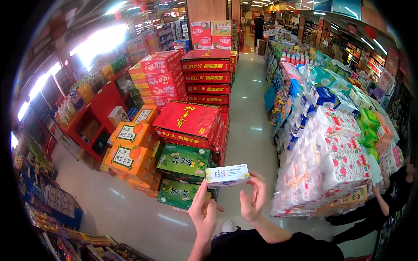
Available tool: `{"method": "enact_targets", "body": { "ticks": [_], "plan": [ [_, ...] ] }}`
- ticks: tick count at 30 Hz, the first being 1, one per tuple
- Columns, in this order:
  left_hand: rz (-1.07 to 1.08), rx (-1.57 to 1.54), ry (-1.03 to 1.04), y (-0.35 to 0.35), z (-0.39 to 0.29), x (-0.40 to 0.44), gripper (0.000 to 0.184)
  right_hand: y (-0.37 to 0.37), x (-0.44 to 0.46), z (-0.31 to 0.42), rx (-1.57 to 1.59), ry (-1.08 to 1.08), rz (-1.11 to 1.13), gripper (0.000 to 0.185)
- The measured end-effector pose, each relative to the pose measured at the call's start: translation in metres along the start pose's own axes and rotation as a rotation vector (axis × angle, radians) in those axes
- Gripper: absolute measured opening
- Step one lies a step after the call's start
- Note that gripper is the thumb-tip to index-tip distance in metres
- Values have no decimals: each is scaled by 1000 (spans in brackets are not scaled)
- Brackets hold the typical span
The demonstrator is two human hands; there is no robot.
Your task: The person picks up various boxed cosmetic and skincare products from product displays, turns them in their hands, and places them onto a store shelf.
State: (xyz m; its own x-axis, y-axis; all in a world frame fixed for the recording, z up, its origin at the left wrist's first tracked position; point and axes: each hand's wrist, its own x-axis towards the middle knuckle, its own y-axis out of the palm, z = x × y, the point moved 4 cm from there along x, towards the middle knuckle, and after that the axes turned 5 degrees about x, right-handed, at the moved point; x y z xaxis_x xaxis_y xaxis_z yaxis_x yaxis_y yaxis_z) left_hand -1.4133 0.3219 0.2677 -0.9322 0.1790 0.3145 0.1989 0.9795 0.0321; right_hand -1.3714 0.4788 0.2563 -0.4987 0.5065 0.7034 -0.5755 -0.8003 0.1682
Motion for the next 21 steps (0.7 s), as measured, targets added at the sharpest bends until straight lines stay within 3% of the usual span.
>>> {"method": "enact_targets", "body": {
  "ticks": [21],
  "plan": [
    [31, -69, -68, -6, 44, 64, 62, 25, 22, -56, -106, 28, 44, 44]
  ]
}}
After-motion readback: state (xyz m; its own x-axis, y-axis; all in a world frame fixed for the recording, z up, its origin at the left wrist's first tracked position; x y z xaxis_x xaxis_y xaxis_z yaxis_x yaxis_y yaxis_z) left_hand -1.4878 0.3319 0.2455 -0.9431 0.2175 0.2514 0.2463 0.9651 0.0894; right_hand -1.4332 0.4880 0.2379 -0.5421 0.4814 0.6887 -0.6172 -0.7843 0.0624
